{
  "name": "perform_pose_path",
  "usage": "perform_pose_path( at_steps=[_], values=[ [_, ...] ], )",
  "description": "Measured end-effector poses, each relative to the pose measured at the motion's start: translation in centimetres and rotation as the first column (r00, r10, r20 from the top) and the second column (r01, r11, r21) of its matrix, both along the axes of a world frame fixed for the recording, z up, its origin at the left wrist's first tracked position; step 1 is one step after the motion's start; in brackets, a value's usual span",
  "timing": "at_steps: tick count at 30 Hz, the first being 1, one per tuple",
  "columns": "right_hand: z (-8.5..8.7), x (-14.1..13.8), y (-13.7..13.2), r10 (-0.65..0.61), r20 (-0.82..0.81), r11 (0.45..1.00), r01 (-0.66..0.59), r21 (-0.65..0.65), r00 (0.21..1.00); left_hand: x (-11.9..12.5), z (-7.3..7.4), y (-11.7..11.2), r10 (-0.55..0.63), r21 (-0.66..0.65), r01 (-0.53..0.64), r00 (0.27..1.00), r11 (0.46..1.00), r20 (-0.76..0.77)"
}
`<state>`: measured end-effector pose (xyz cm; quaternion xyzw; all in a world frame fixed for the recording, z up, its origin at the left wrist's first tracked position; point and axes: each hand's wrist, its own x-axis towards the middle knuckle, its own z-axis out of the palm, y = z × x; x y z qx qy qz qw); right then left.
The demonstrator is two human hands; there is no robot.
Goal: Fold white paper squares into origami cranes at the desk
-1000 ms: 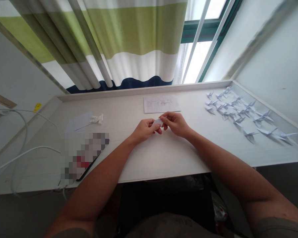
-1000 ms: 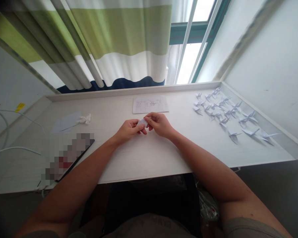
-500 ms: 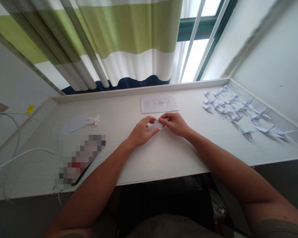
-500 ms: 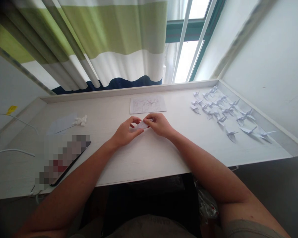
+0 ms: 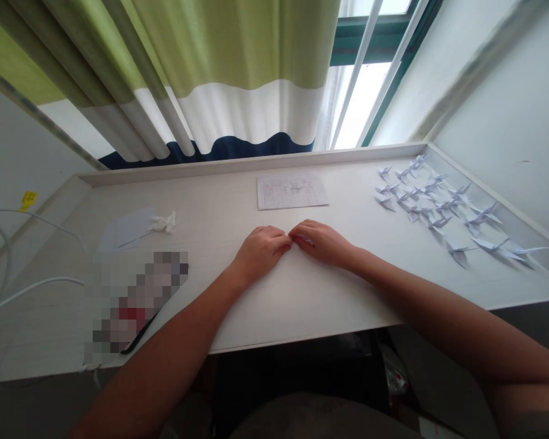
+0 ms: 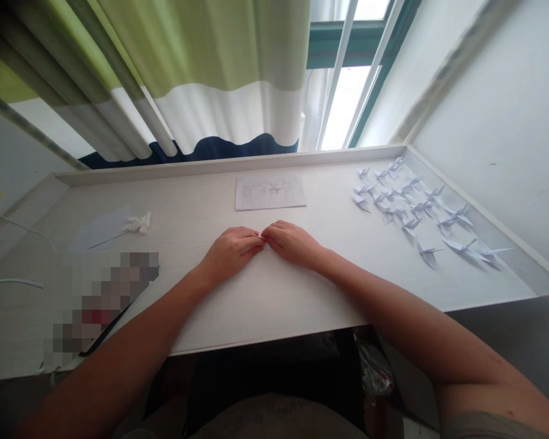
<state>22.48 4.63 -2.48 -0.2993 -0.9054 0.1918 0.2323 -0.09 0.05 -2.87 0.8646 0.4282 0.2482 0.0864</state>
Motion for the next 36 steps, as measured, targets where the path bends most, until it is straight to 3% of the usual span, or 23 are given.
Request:
perform_pose_path(
  at_steps=[5,12,17,28,36],
  values=[
    [-0.5,1.4,-0.7,0.118,-0.010,0.987,-0.117,0.110,0.993,0.1,0.3,-0.3,0.000,-0.027,0.000,1.000,1.000,-0.003],
    [-0.8,1.8,-0.5,0.050,0.029,0.974,-0.055,0.222,0.998,0.3,0.4,-0.1,0.020,-0.025,-0.020,1.000,0.999,0.002],
    [-0.7,1.8,-0.4,0.076,0.016,0.966,-0.078,0.245,0.997,0.4,0.6,0.0,0.018,0.003,-0.018,1.000,1.000,-0.012],
    [-0.2,2.1,0.8,0.130,0.044,0.984,-0.134,0.114,0.991,0.4,0.1,0.1,0.003,0.036,-0.003,1.000,0.999,-0.003],
    [0.0,2.2,1.0,0.126,0.068,0.990,-0.129,0.050,0.990,0.5,0.5,0.2,0.030,-0.048,-0.031,0.999,0.998,-0.024]
  ],
)
